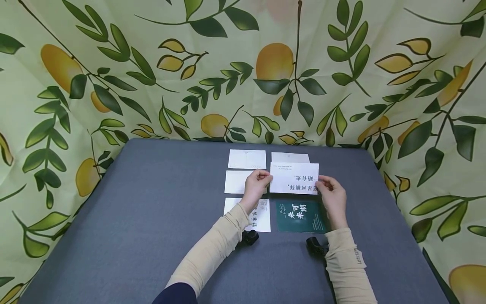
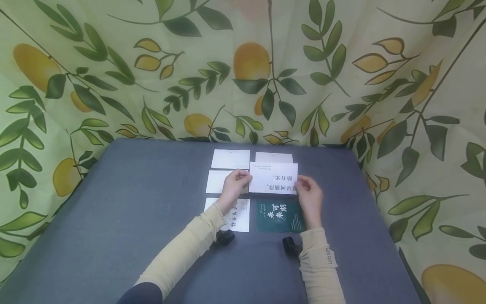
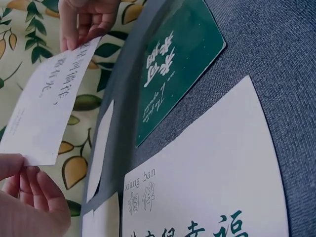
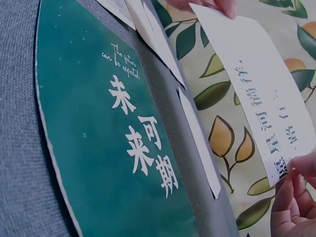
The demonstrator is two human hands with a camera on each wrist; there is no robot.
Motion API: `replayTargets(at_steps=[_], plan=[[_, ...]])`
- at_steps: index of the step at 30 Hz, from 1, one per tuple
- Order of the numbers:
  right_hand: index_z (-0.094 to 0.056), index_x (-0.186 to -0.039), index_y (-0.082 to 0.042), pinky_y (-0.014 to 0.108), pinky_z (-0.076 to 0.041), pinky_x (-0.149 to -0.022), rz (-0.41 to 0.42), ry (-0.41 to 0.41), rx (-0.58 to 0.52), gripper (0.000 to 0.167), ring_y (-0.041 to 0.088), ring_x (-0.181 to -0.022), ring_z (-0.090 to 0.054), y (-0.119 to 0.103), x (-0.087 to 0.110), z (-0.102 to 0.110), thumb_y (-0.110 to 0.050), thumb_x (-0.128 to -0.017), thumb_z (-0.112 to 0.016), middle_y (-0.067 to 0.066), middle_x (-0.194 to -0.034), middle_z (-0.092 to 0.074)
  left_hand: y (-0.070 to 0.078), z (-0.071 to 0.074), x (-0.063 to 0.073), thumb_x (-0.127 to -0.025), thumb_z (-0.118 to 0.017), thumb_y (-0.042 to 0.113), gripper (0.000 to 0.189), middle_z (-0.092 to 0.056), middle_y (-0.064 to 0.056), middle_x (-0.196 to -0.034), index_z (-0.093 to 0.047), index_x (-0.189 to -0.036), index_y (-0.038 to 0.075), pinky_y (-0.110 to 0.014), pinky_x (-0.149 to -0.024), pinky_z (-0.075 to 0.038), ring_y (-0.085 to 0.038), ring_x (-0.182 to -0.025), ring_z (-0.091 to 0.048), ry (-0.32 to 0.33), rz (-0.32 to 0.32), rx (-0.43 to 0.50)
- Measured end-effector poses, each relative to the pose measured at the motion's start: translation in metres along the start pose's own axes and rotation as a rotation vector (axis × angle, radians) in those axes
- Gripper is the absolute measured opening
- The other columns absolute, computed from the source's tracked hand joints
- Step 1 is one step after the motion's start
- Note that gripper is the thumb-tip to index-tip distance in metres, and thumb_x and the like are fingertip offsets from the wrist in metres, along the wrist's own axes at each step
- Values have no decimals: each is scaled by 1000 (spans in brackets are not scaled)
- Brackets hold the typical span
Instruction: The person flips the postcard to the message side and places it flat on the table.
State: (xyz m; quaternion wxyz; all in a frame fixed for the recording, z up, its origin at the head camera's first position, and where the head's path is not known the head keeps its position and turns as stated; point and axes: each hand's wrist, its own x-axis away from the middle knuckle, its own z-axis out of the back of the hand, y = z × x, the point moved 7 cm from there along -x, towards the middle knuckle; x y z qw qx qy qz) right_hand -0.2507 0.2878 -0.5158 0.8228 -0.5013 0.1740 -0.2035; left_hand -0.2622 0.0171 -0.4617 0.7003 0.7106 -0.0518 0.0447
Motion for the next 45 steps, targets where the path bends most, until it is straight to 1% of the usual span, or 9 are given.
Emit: replayTargets(at_steps=[6,10,14,18,22,26,32,39,45], plan=[[-65,-106,-10,16,-40,-61,5,-11,-82,28,13,-78,-46,-23,12,8,-32,-89,-62,-4,-88,-55,2,4,1,-88,-62,12,14,-51,5,-80,-62,-97,3,-27,-67,-46,-9,-73,-48,-3,-12,-5],[-64,-99,-11,13,-42,-64,3,-66,-180,24,6,-76,-50,-40,22,12,-32,-89,-62,-11,-82,-55,1,5,1,-90,-60,16,15,-58,3,-82,-63,-99,4,-33,-77,-50,-18,-82,-56,-21,-13,16],[-65,-99,-11,13,-47,-70,-83,-131,-344,15,3,-76,-56,-49,31,12,-23,-92,-58,-14,-84,-58,-3,5,0,-92,-58,20,18,-67,-4,-92,-65,-99,4,-37,-89,-51,-24,-94,-63,-31,7,43],[-64,-112,-3,16,-47,-74,-188,-173,-396,28,8,-83,-54,-53,36,11,-21,-95,-50,-8,-96,-57,-3,5,1,-90,-61,18,18,-67,-9,-98,-65,-100,3,-37,-91,-50,-15,-87,-63,-38,9,50],[-62,-120,-3,15,-46,-72,-191,-186,-331,36,8,-87,-53,-48,36,10,-26,-93,-54,-3,-106,-56,-3,5,2,-87,-64,15,18,-66,-10,-100,-66,-102,5,-36,-88,-50,-9,-85,-58,-66,-7,-15],[-61,-123,-12,14,-44,-62,-138,-198,-161,38,10,-87,-52,-39,31,8,-27,-88,-61,0,-109,-56,-6,2,1,-85,-65,11,21,-64,-8,-101,-67,-105,7,-25,-78,-48,-10,-86,-55,-89,-26,-141],[-52,-132,-9,24,-44,-73,-78,-243,54,45,25,-97,-52,-44,23,4,-18,-88,-59,15,-121,-55,-1,-9,-2,-82,-64,4,25,-61,-8,-98,-67,-106,4,-17,-67,-44,-9,-76,-50,-99,-105,-397],[-57,-123,1,31,-45,-73,-17,-265,233,37,32,-98,-54,-51,14,5,-13,-89,-55,23,-116,-59,4,-30,-4,-82,-60,-1,32,-66,-15,-107,-64,-114,-2,-20,-72,-49,-17,-88,-59,-161,-193,-720],[-58,-120,6,40,-48,-79,33,-317,342,37,35,-97,-56,-49,10,1,-12,-88,-54,26,-113,-60,0,-39,-4,-80,-54,-7,34,-64,-20,-115,-64,-112,-5,-28,-83,-52,-25,-97,-63,-182,-203,-785]])
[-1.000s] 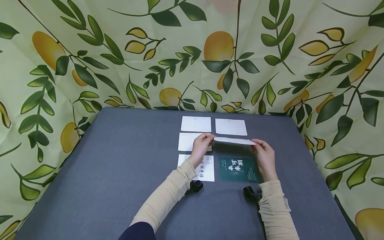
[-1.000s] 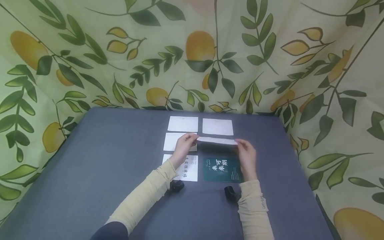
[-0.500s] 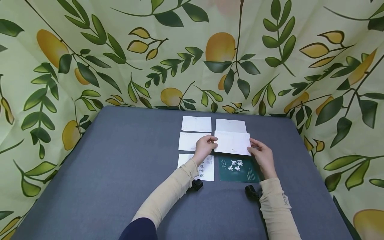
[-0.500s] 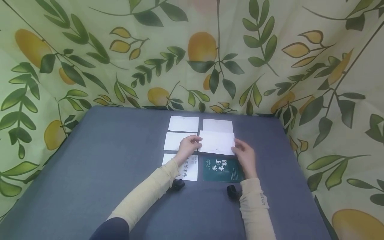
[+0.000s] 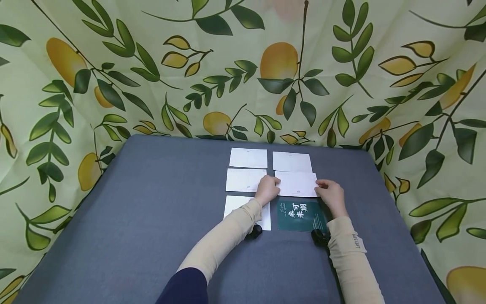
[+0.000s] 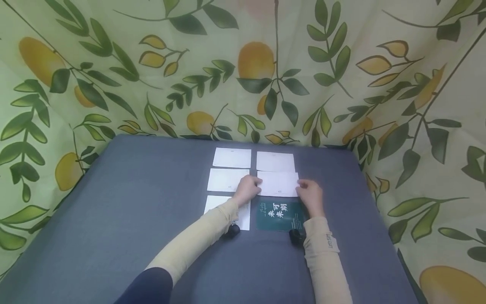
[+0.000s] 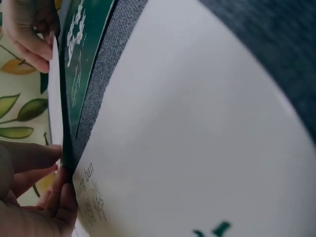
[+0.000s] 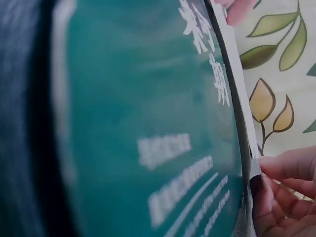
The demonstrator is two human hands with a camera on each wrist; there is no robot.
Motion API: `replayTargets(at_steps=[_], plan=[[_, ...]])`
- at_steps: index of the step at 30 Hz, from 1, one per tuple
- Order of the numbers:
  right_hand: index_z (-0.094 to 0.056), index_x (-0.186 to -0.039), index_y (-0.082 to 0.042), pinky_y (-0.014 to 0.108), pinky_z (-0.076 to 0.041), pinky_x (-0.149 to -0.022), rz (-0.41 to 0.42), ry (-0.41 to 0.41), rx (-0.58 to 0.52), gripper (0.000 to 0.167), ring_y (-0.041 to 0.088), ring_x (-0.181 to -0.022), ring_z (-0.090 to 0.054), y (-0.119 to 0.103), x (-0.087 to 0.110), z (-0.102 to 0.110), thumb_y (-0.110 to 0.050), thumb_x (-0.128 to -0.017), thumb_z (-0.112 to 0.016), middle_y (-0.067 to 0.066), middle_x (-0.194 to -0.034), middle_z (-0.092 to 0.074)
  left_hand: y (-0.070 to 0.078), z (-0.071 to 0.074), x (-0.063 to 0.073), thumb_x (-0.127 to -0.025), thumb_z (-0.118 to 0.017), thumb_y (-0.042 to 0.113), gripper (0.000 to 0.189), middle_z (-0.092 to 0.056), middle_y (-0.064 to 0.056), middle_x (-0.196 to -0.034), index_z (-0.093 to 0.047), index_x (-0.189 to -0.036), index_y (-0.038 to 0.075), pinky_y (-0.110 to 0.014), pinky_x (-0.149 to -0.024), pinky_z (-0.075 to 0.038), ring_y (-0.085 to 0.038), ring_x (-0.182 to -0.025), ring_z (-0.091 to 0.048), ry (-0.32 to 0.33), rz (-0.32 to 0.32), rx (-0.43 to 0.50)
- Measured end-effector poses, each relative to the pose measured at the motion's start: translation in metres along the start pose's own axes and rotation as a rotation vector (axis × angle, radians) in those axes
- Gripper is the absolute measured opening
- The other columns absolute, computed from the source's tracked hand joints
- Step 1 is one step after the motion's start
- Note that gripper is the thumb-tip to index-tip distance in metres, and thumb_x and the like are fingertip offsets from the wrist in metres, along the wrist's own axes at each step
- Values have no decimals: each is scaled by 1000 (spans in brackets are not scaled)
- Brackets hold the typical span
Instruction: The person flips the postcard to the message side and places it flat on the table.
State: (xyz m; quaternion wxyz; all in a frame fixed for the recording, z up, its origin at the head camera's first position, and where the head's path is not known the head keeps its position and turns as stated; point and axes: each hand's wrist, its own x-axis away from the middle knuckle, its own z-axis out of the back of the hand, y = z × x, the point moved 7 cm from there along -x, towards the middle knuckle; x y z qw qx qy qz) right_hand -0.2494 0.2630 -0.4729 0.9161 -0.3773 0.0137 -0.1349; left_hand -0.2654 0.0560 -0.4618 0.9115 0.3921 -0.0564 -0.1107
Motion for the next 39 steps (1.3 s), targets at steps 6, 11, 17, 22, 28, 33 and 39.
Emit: replayTargets(at_steps=[6,11,17,22,28,33,39], plan=[[-59,-118,7,29,-46,-67,-7,-24,50,35,33,-90,-55,2,0,-5,-10,-89,-53,26,-110,-60,5,-5,-2,-79,-51,-8,30,-65,-20,-110,-67,-105,-7,-36,-98,-45,-29,-111,-57,-6,-13,-79],[-59,-115,10,41,-50,-74,22,-11,109,33,35,-91,-53,-4,2,-9,-7,-88,-50,28,-110,-57,13,-5,-5,-78,-57,-5,18,-65,-15,-82,-72,-87,-3,-26,-71,-48,-18,-77,-55,24,-67,-231],[-61,-107,15,49,-47,-80,80,-6,209,28,38,-88,-51,-15,4,-10,-3,-88,-51,29,-103,-54,17,-8,-4,-80,-60,1,13,-60,-12,-82,-72,-81,-1,-24,-65,-46,-14,-72,-51,32,-103,-384],[-58,-112,15,50,-46,-82,89,-46,250,32,38,-88,-51,-17,4,-11,-4,-87,-51,31,-105,-56,14,-8,-4,-80,-62,4,11,-58,-13,-85,-72,-79,-1,-27,-67,-42,-18,-77,-53,42,-115,-420],[-53,-119,14,44,-43,-75,102,-120,269,41,33,-83,-48,-17,4,-12,-11,-87,-50,27,-96,-56,9,-3,-1,-84,-62,14,17,-59,-14,-94,-71,-91,1,-27,-70,-37,-20,-84,-48,-4,-121,-380],[-53,-121,11,43,-43,-71,89,-79,247,44,33,-84,-48,-21,12,-7,-20,-90,-50,26,-97,-56,10,10,5,-89,-59,26,35,-58,-14,-108,-65,-114,4,-27,-76,-35,-21,-94,-46,-20,-123,-300],[-56,-121,5,31,-38,-60,128,-65,193,42,25,-73,-48,-33,28,-7,-25,-92,-54,18,-87,-57,6,39,22,-89,-59,30,33,-56,-10,-112,-66,-113,9,-33,-82,-33,-22,-102,-40,72,-121,-247]])
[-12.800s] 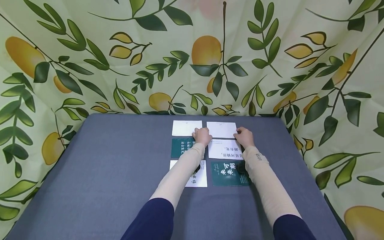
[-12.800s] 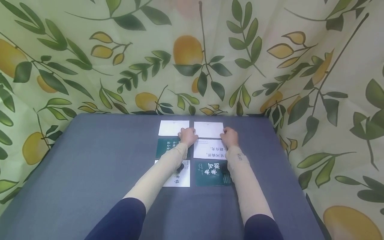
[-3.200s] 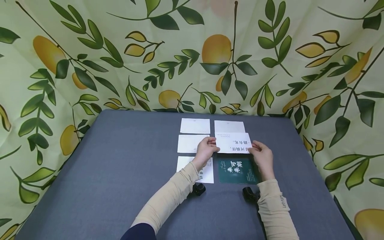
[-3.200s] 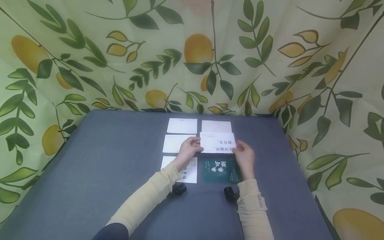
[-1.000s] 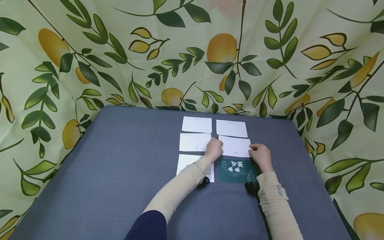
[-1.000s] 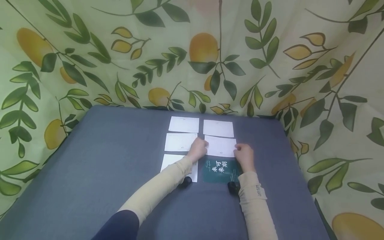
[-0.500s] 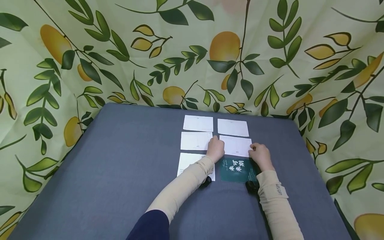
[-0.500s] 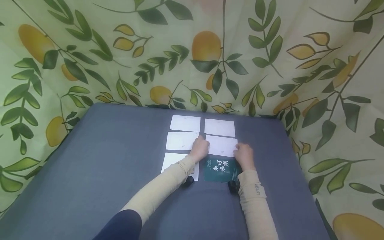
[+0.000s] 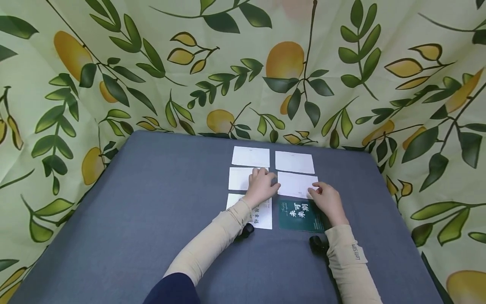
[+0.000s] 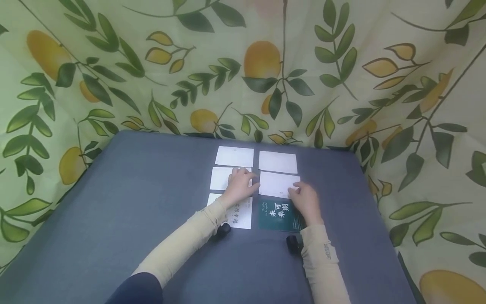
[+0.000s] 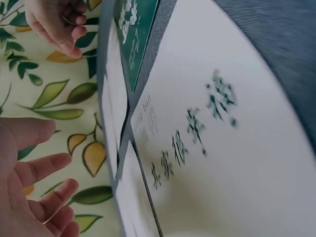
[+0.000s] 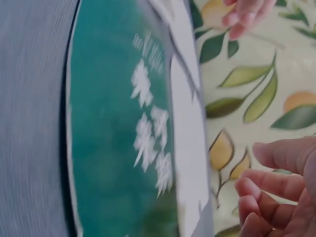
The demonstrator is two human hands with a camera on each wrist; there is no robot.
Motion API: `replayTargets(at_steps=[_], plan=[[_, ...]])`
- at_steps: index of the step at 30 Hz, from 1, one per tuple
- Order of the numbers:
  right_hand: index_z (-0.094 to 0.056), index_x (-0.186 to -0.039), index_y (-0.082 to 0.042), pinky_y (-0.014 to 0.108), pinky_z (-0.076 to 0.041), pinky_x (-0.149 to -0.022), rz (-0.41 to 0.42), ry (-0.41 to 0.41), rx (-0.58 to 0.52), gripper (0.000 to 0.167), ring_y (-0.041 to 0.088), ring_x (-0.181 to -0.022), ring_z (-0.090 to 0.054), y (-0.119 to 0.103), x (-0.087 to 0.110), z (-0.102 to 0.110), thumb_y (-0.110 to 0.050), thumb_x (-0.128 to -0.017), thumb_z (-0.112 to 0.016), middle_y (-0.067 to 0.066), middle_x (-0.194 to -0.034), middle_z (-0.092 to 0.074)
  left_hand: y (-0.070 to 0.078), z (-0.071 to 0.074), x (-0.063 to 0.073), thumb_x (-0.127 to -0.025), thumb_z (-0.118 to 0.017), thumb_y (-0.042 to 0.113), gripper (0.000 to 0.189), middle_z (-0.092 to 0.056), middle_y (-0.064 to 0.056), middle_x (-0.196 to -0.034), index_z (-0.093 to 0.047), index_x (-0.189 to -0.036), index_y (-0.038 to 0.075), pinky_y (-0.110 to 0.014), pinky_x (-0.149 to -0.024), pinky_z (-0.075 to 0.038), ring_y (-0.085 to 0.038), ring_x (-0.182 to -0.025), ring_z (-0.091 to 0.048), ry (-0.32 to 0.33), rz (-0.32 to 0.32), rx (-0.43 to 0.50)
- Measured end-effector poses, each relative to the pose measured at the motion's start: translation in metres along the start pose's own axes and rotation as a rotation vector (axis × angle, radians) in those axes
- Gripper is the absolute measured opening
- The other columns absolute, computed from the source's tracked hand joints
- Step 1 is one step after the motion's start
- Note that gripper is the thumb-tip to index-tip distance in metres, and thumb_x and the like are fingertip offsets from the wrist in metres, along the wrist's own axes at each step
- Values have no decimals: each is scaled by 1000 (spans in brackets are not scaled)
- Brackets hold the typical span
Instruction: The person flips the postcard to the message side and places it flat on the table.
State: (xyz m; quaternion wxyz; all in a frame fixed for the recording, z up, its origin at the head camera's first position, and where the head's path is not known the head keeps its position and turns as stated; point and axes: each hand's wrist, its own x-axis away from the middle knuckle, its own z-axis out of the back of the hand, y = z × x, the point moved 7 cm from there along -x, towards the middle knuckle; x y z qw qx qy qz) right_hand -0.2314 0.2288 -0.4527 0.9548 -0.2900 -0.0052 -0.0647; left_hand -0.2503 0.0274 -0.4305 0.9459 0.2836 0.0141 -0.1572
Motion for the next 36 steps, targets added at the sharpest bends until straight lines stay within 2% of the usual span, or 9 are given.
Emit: replayTargets(at_steps=[6,10,13,18,21,25,30,36], plan=[[-58,-120,2,27,-37,-56,79,25,-97,40,21,-69,-49,-31,17,-1,-26,-92,-57,15,-85,-59,-23,19,22,-87,-61,35,36,-54,-10,-114,-65,-115,12,-39,-85,-30,-25,-106,-36,37,74,22],[-58,-122,0,27,-40,-60,127,61,-170,40,21,-72,-52,-49,30,-11,-23,-90,-60,15,-87,-61,-38,30,39,-84,-64,37,41,-54,-13,-114,-63,-116,11,-42,-84,-31,-30,-107,-37,47,114,9],[-55,-124,0,28,-45,-63,134,31,-231,43,22,-78,-58,-59,37,-24,-22,-88,-62,15,-92,-62,-52,37,51,-81,-67,39,48,-52,-15,-116,-60,-120,11,-42,-82,-33,-32,-107,-38,40,156,-3],[-48,-124,0,30,-49,-67,64,-92,-346,48,25,-87,-63,-63,43,-48,-22,-86,-66,17,-103,-60,-72,39,67,-75,-74,40,64,-47,-20,-119,-54,-126,5,-40,-78,-39,-33,-101,-39,-19,219,37],[-43,-127,0,37,-52,-76,22,-185,-398,53,31,-98,-62,-63,46,-63,-23,-85,-67,20,-113,-57,-83,37,75,-73,-77,35,70,-44,-24,-120,-52,-128,0,-42,-81,-40,-34,-101,-39,-53,255,79],[-36,-134,0,48,-48,-91,-9,-278,-450,64,40,-115,-54,-65,52,-75,-25,-84,-68,24,-126,-50,-95,35,84,-73,-78,29,69,-44,-27,-120,-50,-128,-3,-47,-85,-40,-36,-103,-42,-78,298,99],[-37,-133,2,48,-48,-92,-34,-302,-535,63,42,-117,-52,-65,55,-80,-20,-82,-69,25,-127,-48,-102,37,88,-72,-79,25,67,-48,-29,-116,-51,-126,-4,-47,-82,-43,-36,-98,-48,-86,327,98],[-41,-129,4,42,-50,-90,-68,-290,-635,57,39,-114,-54,-62,56,-87,-11,-81,-69,24,-123,-48,-104,36,89,-74,-76,15,62,-49,-31,-115,-50,-126,-6,-48,-84,-48,-34,-94,-55,-96,352,153]])
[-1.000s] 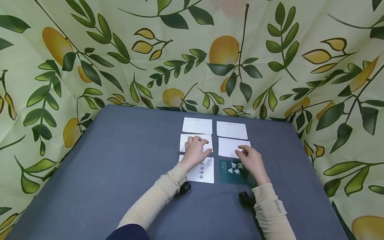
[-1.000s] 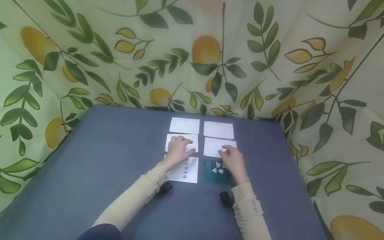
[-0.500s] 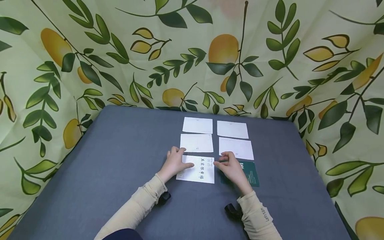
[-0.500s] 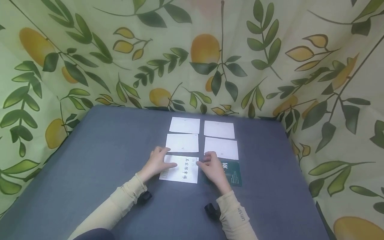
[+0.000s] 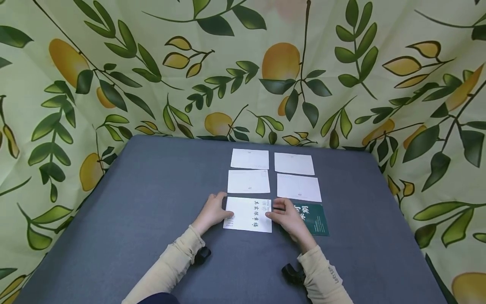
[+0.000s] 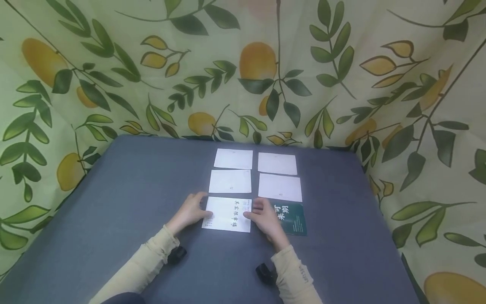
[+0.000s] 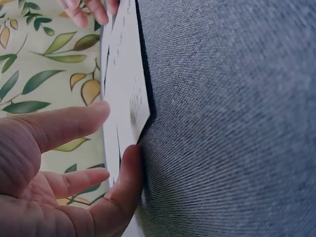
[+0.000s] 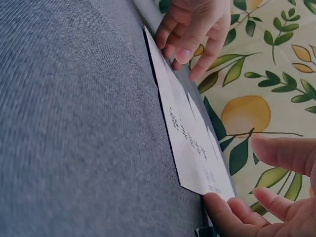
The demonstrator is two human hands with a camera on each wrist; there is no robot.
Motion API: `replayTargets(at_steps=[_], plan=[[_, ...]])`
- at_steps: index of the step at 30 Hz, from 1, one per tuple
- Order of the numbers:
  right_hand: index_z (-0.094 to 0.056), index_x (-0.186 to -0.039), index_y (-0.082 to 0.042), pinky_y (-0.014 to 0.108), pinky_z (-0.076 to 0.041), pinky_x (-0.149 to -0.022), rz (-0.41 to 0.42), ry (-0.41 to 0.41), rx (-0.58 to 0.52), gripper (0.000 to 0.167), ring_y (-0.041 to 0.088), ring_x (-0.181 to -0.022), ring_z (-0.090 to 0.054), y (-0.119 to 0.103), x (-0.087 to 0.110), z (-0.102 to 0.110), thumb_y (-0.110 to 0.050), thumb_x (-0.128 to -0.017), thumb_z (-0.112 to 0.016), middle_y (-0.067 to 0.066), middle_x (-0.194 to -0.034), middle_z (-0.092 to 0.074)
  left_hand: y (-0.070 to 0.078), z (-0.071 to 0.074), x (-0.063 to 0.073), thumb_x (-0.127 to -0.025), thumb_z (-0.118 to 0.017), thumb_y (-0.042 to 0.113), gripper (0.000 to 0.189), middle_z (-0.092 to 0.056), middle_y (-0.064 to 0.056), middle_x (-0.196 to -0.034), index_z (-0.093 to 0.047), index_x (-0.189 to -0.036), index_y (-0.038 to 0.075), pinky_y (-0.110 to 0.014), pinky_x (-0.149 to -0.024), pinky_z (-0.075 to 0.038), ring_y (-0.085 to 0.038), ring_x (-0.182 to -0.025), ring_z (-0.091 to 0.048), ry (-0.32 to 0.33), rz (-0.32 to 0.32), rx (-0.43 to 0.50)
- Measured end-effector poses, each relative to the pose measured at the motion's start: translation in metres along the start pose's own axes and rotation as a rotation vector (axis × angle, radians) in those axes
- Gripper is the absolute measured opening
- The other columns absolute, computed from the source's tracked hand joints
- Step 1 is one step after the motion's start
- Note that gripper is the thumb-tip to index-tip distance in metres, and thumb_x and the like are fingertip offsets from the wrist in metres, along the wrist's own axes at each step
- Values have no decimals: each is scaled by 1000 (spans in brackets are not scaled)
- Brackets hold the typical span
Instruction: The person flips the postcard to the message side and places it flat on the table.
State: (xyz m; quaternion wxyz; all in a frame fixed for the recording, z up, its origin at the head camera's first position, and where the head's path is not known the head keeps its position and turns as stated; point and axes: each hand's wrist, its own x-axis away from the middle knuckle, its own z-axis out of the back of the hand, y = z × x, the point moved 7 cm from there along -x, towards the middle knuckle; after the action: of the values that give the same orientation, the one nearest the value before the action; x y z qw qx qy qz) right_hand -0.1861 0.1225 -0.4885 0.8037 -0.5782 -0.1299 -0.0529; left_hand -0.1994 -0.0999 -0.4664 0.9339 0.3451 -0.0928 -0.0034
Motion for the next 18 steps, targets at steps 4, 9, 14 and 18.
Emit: replayTargets(at_steps=[4,9,14,18], plan=[[-43,-125,5,42,-50,-90,9,35,-17,53,39,-111,-56,1,0,-2,-6,-80,-69,25,-121,-50,-3,0,0,-75,-74,12,59,-50,-30,-115,-50,-125,-7,-46,-84,-48,-34,-95,-55,2,8,25],[-49,-122,6,42,-50,-90,5,63,4,48,37,-106,-59,-1,-1,-4,-3,-79,-68,25,-118,-53,-8,1,-1,-75,-73,8,51,-57,-25,-108,-53,-120,-7,-43,-80,-48,-33,-95,-56,25,2,58],[-51,-122,5,40,-51,-89,-8,69,39,46,34,-105,-60,-1,-4,-8,-3,-79,-66,24,-117,-55,-15,3,-3,-74,-72,4,43,-64,-19,-97,-56,-113,-6,-38,-76,-49,-29,-89,-59,70,0,135],[-53,-124,5,37,-52,-86,8,83,43,45,30,-103,-61,-3,-5,-8,-1,-81,-63,23,-115,-57,-26,2,-5,-76,-69,1,31,-66,-15,-86,-60,-104,-5,-28,-65,-49,-20,-76,-60,97,41,247]])
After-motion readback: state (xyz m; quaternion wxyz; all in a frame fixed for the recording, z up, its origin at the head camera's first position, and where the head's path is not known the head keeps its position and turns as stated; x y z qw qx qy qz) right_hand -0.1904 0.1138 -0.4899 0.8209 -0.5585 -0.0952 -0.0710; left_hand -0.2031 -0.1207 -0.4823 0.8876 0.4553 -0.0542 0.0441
